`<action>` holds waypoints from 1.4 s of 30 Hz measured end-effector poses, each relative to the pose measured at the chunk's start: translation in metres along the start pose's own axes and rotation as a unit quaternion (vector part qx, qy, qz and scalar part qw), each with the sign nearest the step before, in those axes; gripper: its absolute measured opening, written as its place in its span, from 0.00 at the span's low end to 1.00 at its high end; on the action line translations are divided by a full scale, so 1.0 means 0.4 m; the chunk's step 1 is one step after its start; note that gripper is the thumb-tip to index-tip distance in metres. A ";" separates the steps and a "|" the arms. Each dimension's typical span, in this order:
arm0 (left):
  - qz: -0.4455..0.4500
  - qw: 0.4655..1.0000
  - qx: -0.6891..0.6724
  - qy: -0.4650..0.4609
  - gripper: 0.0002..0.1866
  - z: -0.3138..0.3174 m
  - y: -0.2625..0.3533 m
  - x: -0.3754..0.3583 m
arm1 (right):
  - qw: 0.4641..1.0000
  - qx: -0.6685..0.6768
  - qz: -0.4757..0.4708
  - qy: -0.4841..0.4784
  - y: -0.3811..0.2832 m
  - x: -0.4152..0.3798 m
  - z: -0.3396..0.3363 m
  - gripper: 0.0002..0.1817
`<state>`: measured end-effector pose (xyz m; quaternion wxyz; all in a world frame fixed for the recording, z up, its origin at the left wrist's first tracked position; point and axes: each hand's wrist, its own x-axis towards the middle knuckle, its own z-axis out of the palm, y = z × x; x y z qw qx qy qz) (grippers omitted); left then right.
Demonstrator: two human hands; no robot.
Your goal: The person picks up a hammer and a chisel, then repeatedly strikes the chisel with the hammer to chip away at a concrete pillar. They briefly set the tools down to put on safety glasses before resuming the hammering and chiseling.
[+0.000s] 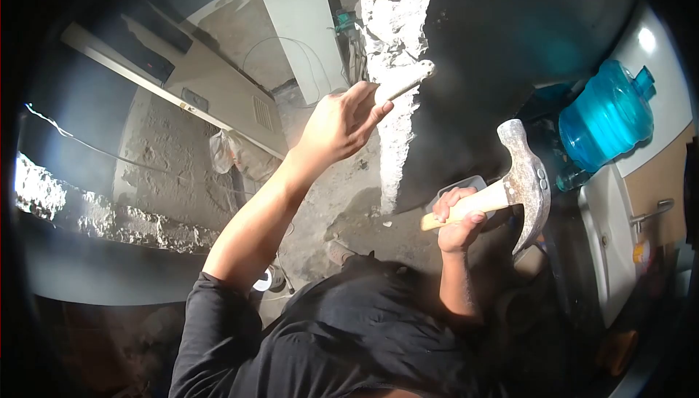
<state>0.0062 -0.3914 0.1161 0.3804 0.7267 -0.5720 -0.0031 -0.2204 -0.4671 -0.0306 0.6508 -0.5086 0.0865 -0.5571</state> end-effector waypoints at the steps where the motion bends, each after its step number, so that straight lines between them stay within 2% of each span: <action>1: 0.003 1.000 -0.009 0.008 0.20 0.004 -0.008 0.004 | 1.000 -0.004 0.002 -0.003 0.001 -0.002 0.006 0.40; 6: 0.021 0.999 -0.020 0.024 0.20 0.034 -0.021 0.014 | 0.999 -0.002 0.047 -0.026 -0.013 0.003 0.009 0.42; 11: 0.037 0.998 -0.020 0.035 0.19 0.033 -0.020 0.025 | 0.998 -0.018 0.045 -0.030 -0.009 0.010 0.020 0.43; 14: 0.032 0.999 -0.016 0.022 0.18 0.020 -0.024 0.026 | 0.995 -0.052 -0.040 -0.080 -0.008 0.006 0.035 0.43; 15: 0.028 0.999 -0.038 0.025 0.18 0.018 -0.027 0.026 | 0.985 -0.046 -0.135 -0.092 0.009 0.014 0.041 0.43; 17: 0.027 0.998 -0.057 0.029 0.18 0.012 -0.029 0.032 | 0.973 -0.014 -0.203 -0.113 0.044 0.021 0.032 0.42; 19: 0.009 0.999 -0.045 0.004 0.18 0.008 -0.030 0.031 | 0.953 -0.072 -0.252 -0.153 0.077 0.056 0.034 0.36; 21: 0.023 0.999 -0.045 0.014 0.18 0.015 -0.035 0.032 | 0.955 -0.257 -0.088 -0.120 0.151 0.041 0.003 0.31; 23: 0.030 0.996 -0.073 0.028 0.18 0.009 -0.025 0.033 | 0.942 -0.307 -0.076 -0.110 0.157 0.056 0.021 0.28; 25: -0.034 0.997 -0.062 -0.019 0.19 -0.019 -0.004 0.034 | 0.966 -0.232 -0.057 -0.098 0.089 0.037 0.035 0.34; 27: -0.014 0.998 -0.060 0.001 0.21 -0.011 -0.021 0.032 | 0.964 -0.117 -0.182 -0.155 0.056 0.064 0.033 0.38; 29: -0.042 0.997 -0.058 -0.023 0.18 -0.021 -0.001 0.028 | 0.955 -0.029 -0.279 -0.100 0.007 0.098 0.122 0.40; 30: -0.042 0.998 -0.048 -0.027 0.17 -0.029 0.017 0.030 | 0.957 -0.015 -0.272 -0.094 0.036 0.096 0.106 0.41; 31: -0.033 0.998 -0.045 -0.022 0.17 -0.028 0.020 0.031 | 0.964 -0.060 -0.235 -0.105 0.067 0.098 0.075 0.38; 32: -0.011 0.999 -0.052 0.004 0.17 -0.017 0.015 0.032 | 0.977 -0.169 -0.100 -0.084 0.122 0.084 0.033 0.36; 33: 0.011 0.998 -0.058 0.030 0.17 -0.009 0.007 0.028 | 0.959 -0.273 0.039 -0.059 0.156 0.069 0.010 0.34; 34: -0.019 0.998 -0.055 0.013 0.18 -0.010 0.006 0.024 | 0.972 -0.218 0.062 -0.067 0.115 0.078 0.028 0.32; 35: -0.047 0.998 -0.049 -0.002 0.18 -0.018 0.013 0.027 | 0.982 -0.165 0.071 -0.061 0.066 0.075 0.054 0.23; 37: -0.043 0.996 -0.073 0.018 0.19 -0.014 0.022 0.026 | 0.996 -0.061 0.005 -0.069 0.042 0.063 0.061 0.28; 38: -0.048 0.996 -0.068 0.014 0.19 -0.007 0.012 0.025 | 0.996 -0.061 0.018 -0.064 0.012 0.061 0.067 0.39; 41: -0.068 0.997 -0.047 0.011 0.19 0.002 0.032 0.016 | 0.986 -0.019 -0.136 -0.095 -0.028 0.086 0.086 0.41; 42: -0.079 0.996 -0.036 0.012 0.19 0.006 0.044 0.009 | 0.981 -0.021 -0.159 -0.109 -0.038 0.095 0.088 0.39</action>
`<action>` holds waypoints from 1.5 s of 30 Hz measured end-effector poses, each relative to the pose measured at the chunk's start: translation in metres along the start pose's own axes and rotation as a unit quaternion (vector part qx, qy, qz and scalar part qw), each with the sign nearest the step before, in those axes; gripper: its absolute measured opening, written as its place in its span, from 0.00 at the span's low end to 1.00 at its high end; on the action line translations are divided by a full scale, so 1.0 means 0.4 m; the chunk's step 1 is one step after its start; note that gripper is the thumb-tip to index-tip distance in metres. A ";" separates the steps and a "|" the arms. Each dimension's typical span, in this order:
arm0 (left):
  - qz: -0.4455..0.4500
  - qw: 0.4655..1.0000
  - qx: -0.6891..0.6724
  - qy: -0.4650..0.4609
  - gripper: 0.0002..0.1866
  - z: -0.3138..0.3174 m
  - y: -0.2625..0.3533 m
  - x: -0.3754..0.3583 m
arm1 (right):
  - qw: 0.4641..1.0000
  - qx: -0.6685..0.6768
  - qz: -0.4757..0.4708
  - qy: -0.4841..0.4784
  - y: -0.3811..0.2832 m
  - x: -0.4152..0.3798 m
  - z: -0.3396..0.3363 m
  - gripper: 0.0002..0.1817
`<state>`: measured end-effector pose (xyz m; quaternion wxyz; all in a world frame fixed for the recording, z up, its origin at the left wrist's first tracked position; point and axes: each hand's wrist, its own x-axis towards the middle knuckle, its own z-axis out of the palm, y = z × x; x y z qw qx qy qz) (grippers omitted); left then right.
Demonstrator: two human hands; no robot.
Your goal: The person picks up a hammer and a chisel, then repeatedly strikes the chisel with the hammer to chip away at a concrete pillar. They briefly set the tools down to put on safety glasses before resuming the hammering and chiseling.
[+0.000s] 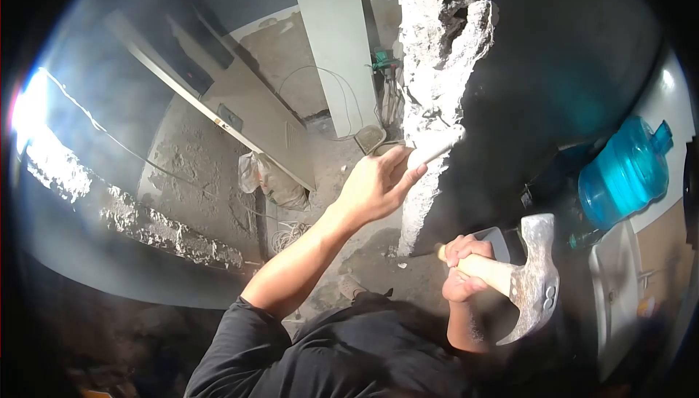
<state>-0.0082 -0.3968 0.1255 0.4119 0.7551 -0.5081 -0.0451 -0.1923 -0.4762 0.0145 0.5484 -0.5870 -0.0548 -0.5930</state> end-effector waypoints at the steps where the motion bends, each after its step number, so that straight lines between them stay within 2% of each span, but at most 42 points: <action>1: 0.002 1.000 -0.001 -0.002 0.19 0.002 0.003 -0.010 | 1.000 -0.002 -0.001 0.002 -0.004 -0.008 -0.014 0.39; 4: 0.073 0.996 0.017 -0.042 0.19 -0.023 -0.015 -0.023 | 0.974 -0.079 0.212 0.005 -0.053 -0.036 -0.044 0.39; 5: 0.076 0.996 0.015 -0.042 0.19 -0.027 -0.027 -0.023 | 0.970 -0.110 0.214 0.032 -0.026 -0.073 -0.063 0.40; 7: 0.134 0.991 0.010 -0.017 0.18 -0.039 -0.042 -0.017 | 0.953 -0.148 0.261 0.027 -0.013 -0.119 -0.102 0.40; 9: 0.118 0.992 0.035 -0.027 0.18 -0.058 -0.033 -0.007 | 0.948 -0.157 0.272 0.048 -0.015 -0.143 -0.111 0.39; 12: 0.182 0.982 0.005 0.048 0.18 -0.051 -0.049 0.029 | 0.950 -0.142 0.275 0.051 -0.016 -0.144 -0.123 0.39; 16: 0.151 0.987 -0.031 0.041 0.18 -0.057 -0.067 0.046 | 0.954 -0.140 0.259 0.048 -0.008 -0.137 -0.125 0.38; 19: 0.099 0.995 -0.012 0.000 0.17 -0.073 -0.095 0.023 | 0.955 -0.130 0.265 0.041 -0.011 -0.141 -0.121 0.38; 22: 0.019 0.997 0.019 0.074 0.17 -0.118 -0.146 -0.021 | 0.953 -0.152 0.261 0.033 -0.025 -0.136 -0.106 0.34; 23: -0.024 0.992 -0.066 0.108 0.17 -0.135 -0.212 -0.024 | 0.952 -0.157 0.261 0.038 -0.027 -0.138 -0.108 0.34; 24: -0.058 0.993 -0.018 0.097 0.17 -0.158 -0.251 -0.020 | 0.948 -0.169 0.267 0.034 -0.028 -0.140 -0.111 0.33; 28: 0.011 0.996 0.031 0.087 0.17 -0.175 -0.243 0.000 | 0.944 -0.190 0.267 0.030 -0.012 -0.145 -0.119 0.31; 29: 0.044 0.996 0.001 0.082 0.16 -0.171 -0.240 -0.005 | 0.942 -0.200 0.269 0.026 -0.007 -0.150 -0.122 0.30; 30: 0.077 0.994 -0.028 0.078 0.16 -0.167 -0.240 -0.012 | 0.955 -0.162 0.248 0.030 0.001 -0.148 -0.125 0.23; 31: 0.054 0.996 -0.040 0.054 0.16 -0.161 -0.258 -0.026 | 0.954 -0.163 0.249 0.031 -0.002 -0.132 -0.115 0.23; 33: -0.036 0.989 -0.143 0.004 0.14 -0.142 -0.266 -0.063 | 0.946 -0.186 0.264 0.019 -0.021 -0.107 -0.095 0.13; 34: -0.082 0.950 -0.302 -0.008 0.12 -0.118 -0.261 -0.083 | 0.935 -0.261 0.238 -0.012 0.009 -0.131 -0.137 0.04; 35: -0.128 0.883 -0.451 -0.020 0.11 -0.090 -0.258 -0.109 | 0.919 -0.266 0.290 0.023 0.013 -0.139 -0.143 0.11; 36: -0.144 0.799 -0.581 -0.060 0.09 -0.038 -0.289 -0.165 | 0.927 -0.237 0.290 0.038 0.006 -0.161 -0.145 0.10; 37: -0.188 0.803 -0.563 -0.048 0.10 -0.020 -0.283 -0.191 | 0.936 -0.207 0.282 0.046 0.013 -0.132 -0.134 0.09; 40: -0.217 0.818 -0.530 -0.057 0.14 0.032 -0.372 -0.287 | 0.925 -0.201 0.322 0.006 -0.013 -0.123 -0.170 0.09; 42: -0.347 0.867 -0.352 -0.065 0.19 0.095 -0.505 -0.388 | 0.904 -0.175 0.390 -0.017 -0.038 -0.114 -0.179 0.06; 43: -0.388 0.891 -0.219 -0.085 0.22 0.138 -0.626 -0.474 | 0.904 -0.171 0.391 -0.024 -0.039 -0.116 -0.193 0.06; 45: -0.437 0.884 0.006 -0.164 0.24 0.191 -0.834 -0.713 | 0.827 -0.170 0.531 -0.077 -0.024 -0.132 -0.236 0.05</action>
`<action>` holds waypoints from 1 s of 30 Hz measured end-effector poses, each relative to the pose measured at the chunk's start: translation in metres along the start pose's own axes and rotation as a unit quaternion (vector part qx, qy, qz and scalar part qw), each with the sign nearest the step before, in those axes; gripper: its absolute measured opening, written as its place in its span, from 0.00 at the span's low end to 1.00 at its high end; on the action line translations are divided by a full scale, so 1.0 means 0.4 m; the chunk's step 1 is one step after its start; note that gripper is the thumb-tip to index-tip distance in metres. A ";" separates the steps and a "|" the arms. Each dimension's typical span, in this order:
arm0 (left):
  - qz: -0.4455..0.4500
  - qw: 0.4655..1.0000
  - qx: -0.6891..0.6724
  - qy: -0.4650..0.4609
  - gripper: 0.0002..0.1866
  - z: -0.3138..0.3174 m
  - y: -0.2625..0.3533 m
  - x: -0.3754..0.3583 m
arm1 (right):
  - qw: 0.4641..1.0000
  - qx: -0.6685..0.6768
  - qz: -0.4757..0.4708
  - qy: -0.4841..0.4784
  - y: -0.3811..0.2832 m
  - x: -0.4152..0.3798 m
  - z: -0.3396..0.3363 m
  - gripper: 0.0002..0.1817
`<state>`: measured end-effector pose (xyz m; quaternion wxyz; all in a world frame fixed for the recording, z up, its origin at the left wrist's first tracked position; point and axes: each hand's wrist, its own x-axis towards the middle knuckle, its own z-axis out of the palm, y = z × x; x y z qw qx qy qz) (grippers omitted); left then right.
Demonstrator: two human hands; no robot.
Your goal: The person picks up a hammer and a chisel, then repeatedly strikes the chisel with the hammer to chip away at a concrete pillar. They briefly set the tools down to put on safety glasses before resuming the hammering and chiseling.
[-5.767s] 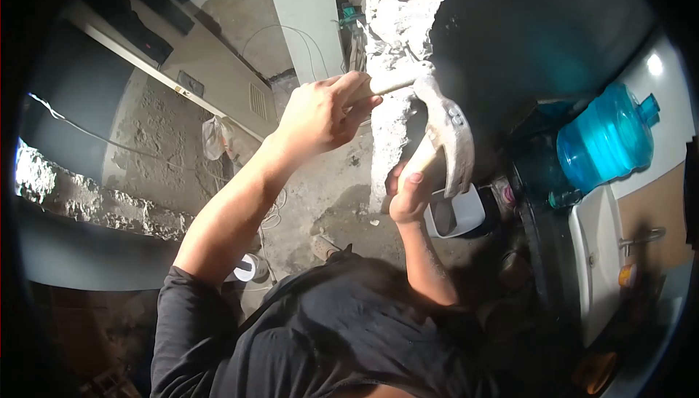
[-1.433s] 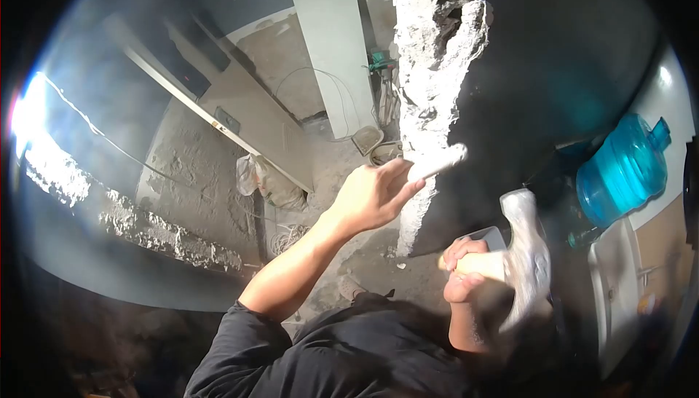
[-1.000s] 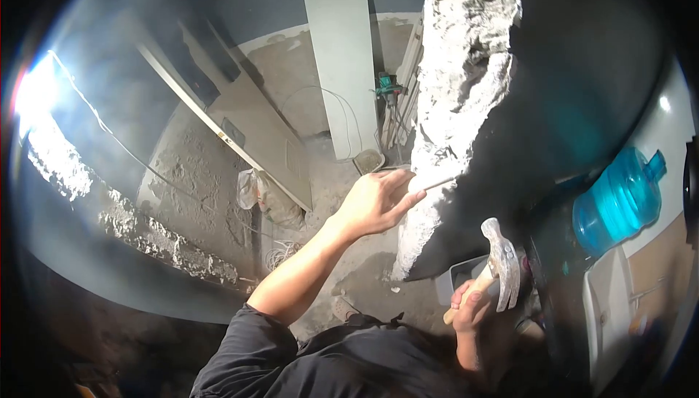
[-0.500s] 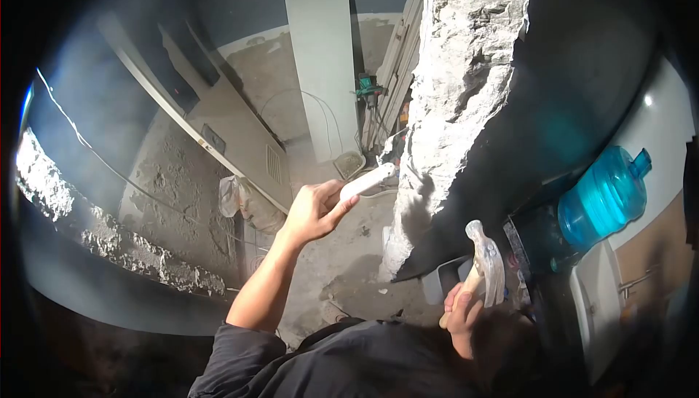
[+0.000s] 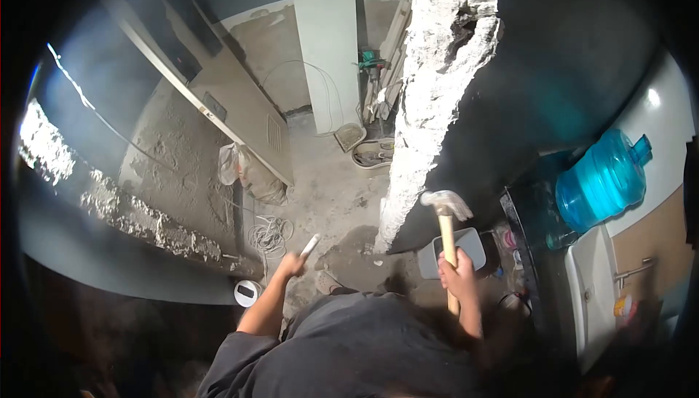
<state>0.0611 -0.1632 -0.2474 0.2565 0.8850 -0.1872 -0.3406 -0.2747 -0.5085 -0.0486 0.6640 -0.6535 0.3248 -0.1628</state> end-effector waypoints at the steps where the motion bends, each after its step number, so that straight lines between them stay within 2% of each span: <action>1: 0.175 0.935 0.305 -0.048 0.25 0.081 -0.309 0.051 | 0.999 -0.043 0.027 -0.005 0.068 0.024 -0.010 0.04; 2: -0.109 0.987 0.114 -0.025 0.23 0.124 -0.402 -0.052 | 0.993 -0.116 -0.024 -0.009 0.182 0.062 -0.025 0.06; 3: -0.091 0.974 0.203 -0.035 0.28 0.164 -0.549 -0.129 | 0.975 -0.213 -0.062 0.007 0.297 0.091 -0.023 0.08; 4: -0.435 0.898 -0.072 0.021 0.32 0.167 -0.457 -0.234 | 0.945 -0.309 -0.100 0.023 0.366 0.099 -0.030 0.10; 5: -0.164 0.973 0.119 -0.109 0.30 0.185 -0.546 -0.341 | 0.959 -0.282 0.003 0.003 0.363 0.082 -0.016 0.13; 6: -0.262 0.952 0.018 -0.154 0.31 0.225 -0.599 -0.376 | 0.962 -0.252 0.106 -0.020 0.362 0.062 0.000 0.15; 8: -0.283 0.942 -0.031 -0.179 0.31 0.239 -0.542 -0.506 | 0.943 -0.323 0.052 -0.055 0.581 0.084 -0.001 0.15; 10: -0.419 0.881 -0.201 -0.087 0.33 0.255 -0.471 -0.586 | 0.940 -0.237 0.205 -0.135 0.534 0.053 0.021 0.14; 11: -0.430 0.882 -0.190 -0.048 0.30 0.280 -0.459 -0.604 | 0.935 -0.215 0.228 -0.166 0.514 0.039 0.033 0.12; 12: -0.433 0.879 -0.194 -0.048 0.30 0.294 -0.449 -0.610 | 0.922 -0.171 0.278 -0.209 0.538 0.044 0.039 0.11; 14: -0.379 0.924 -0.050 0.001 0.29 0.296 -0.414 -0.601 | 0.910 -0.119 0.329 -0.223 0.598 0.041 0.049 0.09; 15: -0.355 0.933 -0.055 0.033 0.30 0.295 -0.396 -0.588 | 0.910 -0.120 0.327 -0.226 0.636 0.031 0.038 0.09; 16: -0.329 0.940 -0.059 0.067 0.31 0.287 -0.373 -0.571 | 0.901 -0.086 0.321 -0.278 0.675 0.017 0.020 0.08; 17: -0.316 0.940 -0.099 0.084 0.32 0.273 -0.343 -0.554 | 0.889 -0.052 0.312 -0.329 0.656 0.004 0.022 0.09; 18: -0.302 0.938 -0.138 0.099 0.33 0.259 -0.312 -0.538 | 0.890 -0.050 0.309 -0.332 0.640 -0.032 0.006 0.09; 20: -0.294 0.946 -0.110 0.081 0.34 0.234 -0.278 -0.487 | 0.955 0.060 0.142 -0.253 0.440 -0.178 -0.020 0.11; 21: -0.279 0.951 -0.110 0.077 0.35 0.251 -0.306 -0.435 | 0.956 0.066 0.137 -0.253 0.497 -0.170 -0.019 0.11; 22: -0.262 0.956 -0.108 0.072 0.35 0.270 -0.340 -0.394 | 0.921 0.024 0.283 -0.267 0.632 -0.145 -0.038 0.13; 23: -0.252 0.965 -0.057 0.047 0.35 0.275 -0.328 -0.386 | 0.863 -0.017 0.423 -0.275 0.704 -0.132 -0.038 0.14; 24: -0.239 0.971 -0.004 0.023 0.36 0.283 -0.295 -0.358 | 0.907 0.019 0.338 -0.251 0.627 -0.198 -0.050 0.12; 25: -0.200 0.979 0.016 -0.016 0.36 0.275 -0.242 -0.362 | 0.881 0.113 0.407 -0.214 0.858 -0.182 -0.063 0.11; 26: -0.164 0.984 0.037 -0.057 0.37 0.277 -0.204 -0.377 | 0.875 0.150 0.402 -0.226 0.829 -0.201 -0.076 0.06; 30: -0.151 0.979 0.034 -0.130 0.37 0.360 -0.135 -0.394 | 0.885 0.228 0.381 -0.144 0.683 -0.312 -0.113 0.08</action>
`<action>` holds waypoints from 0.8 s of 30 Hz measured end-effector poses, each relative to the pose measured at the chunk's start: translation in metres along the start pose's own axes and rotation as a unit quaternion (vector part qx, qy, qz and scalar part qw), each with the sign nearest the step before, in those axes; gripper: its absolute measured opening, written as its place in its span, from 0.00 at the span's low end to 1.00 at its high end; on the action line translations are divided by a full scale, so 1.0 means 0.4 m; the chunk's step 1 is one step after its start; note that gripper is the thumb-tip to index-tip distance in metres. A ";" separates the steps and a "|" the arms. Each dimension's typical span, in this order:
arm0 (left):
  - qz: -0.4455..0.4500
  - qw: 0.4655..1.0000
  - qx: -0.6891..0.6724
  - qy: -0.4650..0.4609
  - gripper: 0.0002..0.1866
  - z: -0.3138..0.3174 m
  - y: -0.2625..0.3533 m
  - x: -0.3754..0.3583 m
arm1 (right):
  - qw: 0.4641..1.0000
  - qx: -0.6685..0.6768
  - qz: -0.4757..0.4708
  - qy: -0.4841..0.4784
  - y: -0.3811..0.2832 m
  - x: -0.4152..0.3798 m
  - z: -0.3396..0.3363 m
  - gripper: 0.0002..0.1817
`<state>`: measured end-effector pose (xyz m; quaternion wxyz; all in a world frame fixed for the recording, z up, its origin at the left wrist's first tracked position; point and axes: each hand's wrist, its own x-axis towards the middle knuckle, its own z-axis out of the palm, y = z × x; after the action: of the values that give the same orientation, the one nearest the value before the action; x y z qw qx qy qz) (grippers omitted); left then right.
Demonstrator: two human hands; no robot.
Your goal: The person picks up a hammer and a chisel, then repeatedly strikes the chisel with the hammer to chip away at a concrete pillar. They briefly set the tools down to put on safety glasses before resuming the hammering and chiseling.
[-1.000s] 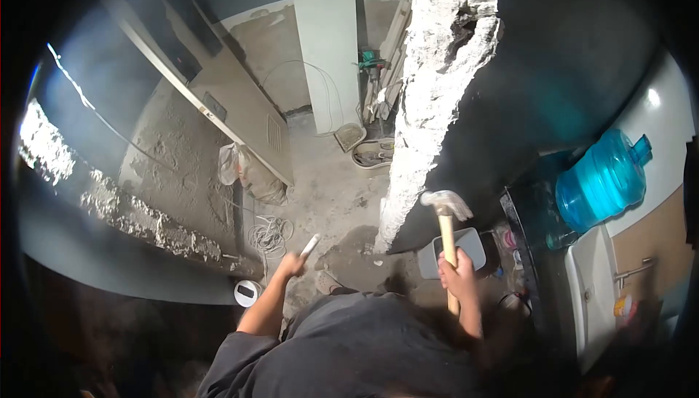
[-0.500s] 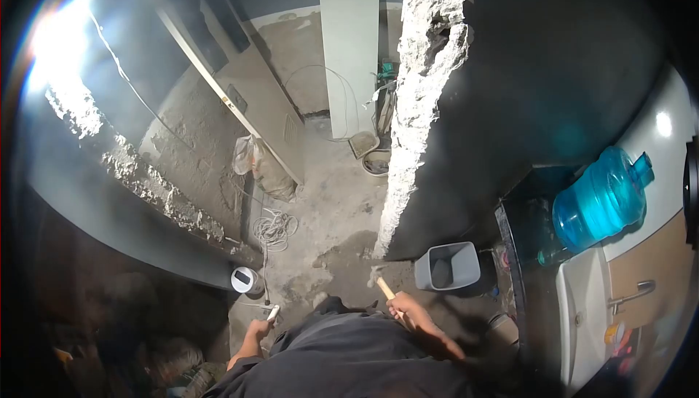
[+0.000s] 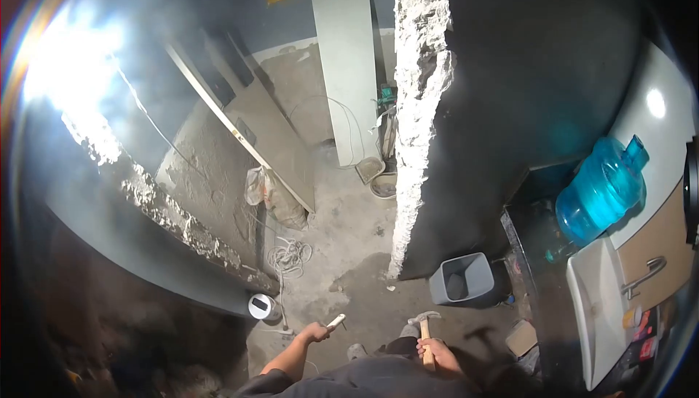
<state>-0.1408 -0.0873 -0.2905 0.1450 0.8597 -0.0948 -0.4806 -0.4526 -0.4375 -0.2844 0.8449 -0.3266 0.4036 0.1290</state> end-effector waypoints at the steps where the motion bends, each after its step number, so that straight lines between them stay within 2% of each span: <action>1: 0.013 1.000 -0.018 -0.020 0.36 0.029 0.006 -0.009 | 0.999 0.036 -0.014 0.012 -0.014 -0.029 0.003 0.09; 2: 0.011 0.999 -0.023 -0.021 0.36 0.060 0.000 -0.021 | 0.999 0.032 -0.010 0.012 0.010 -0.005 -0.044 0.09; 5: -0.051 0.987 -0.153 -0.016 0.31 0.145 -0.022 -0.060 | 0.999 0.034 0.020 0.014 0.000 0.100 -0.138 0.11; 6: -0.054 0.986 -0.158 -0.016 0.31 0.170 -0.042 -0.067 | 1.000 -0.025 0.013 -0.001 -0.014 0.118 -0.154 0.08; 8: -0.109 0.956 -0.274 0.004 0.31 0.220 -0.074 -0.087 | 0.996 -0.091 0.014 -0.014 -0.059 0.104 -0.157 0.08; 10: -0.179 0.927 -0.323 0.060 0.30 0.273 -0.095 -0.098 | 0.970 -0.227 0.056 0.075 -0.128 0.081 -0.143 0.11; 12: -0.234 0.875 -0.410 0.111 0.28 0.335 -0.093 -0.116 | 0.960 -0.267 0.066 0.045 -0.199 0.040 -0.153 0.12; 14: -0.234 0.857 -0.447 0.104 0.26 0.377 -0.060 -0.129 | 0.948 -0.311 0.072 -0.010 -0.213 0.048 -0.194 0.16; 15: -0.233 0.858 -0.449 0.091 0.26 0.394 -0.039 -0.136 | 0.912 -0.402 0.085 0.010 -0.222 0.068 -0.234 0.17; 16: -0.212 0.856 -0.466 0.068 0.24 0.426 -0.045 -0.106 | 0.865 -0.490 0.099 0.029 -0.258 0.068 -0.239 0.23; 18: -0.167 0.862 -0.476 0.042 0.25 0.458 -0.010 -0.084 | 0.818 -0.571 0.063 -0.041 -0.288 0.077 -0.276 0.26; 20: -0.153 0.871 -0.467 0.018 0.29 0.409 0.078 -0.120 | 0.836 -0.540 0.068 0.072 -0.301 0.075 -0.230 0.21; 22: -0.137 0.874 -0.465 0.023 0.29 0.400 0.077 -0.101 | 0.849 -0.525 0.053 -0.026 -0.332 0.053 -0.219 0.27; 24: -0.153 0.878 -0.450 0.053 0.28 0.367 0.089 -0.077 | 0.795 -0.606 -0.020 0.009 -0.333 0.080 -0.220 0.28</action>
<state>-0.2830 -0.1348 -0.3267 0.4456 0.7297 0.2727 -0.4412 -0.4204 -0.5968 -0.2899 0.4729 -0.7809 0.2436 0.3275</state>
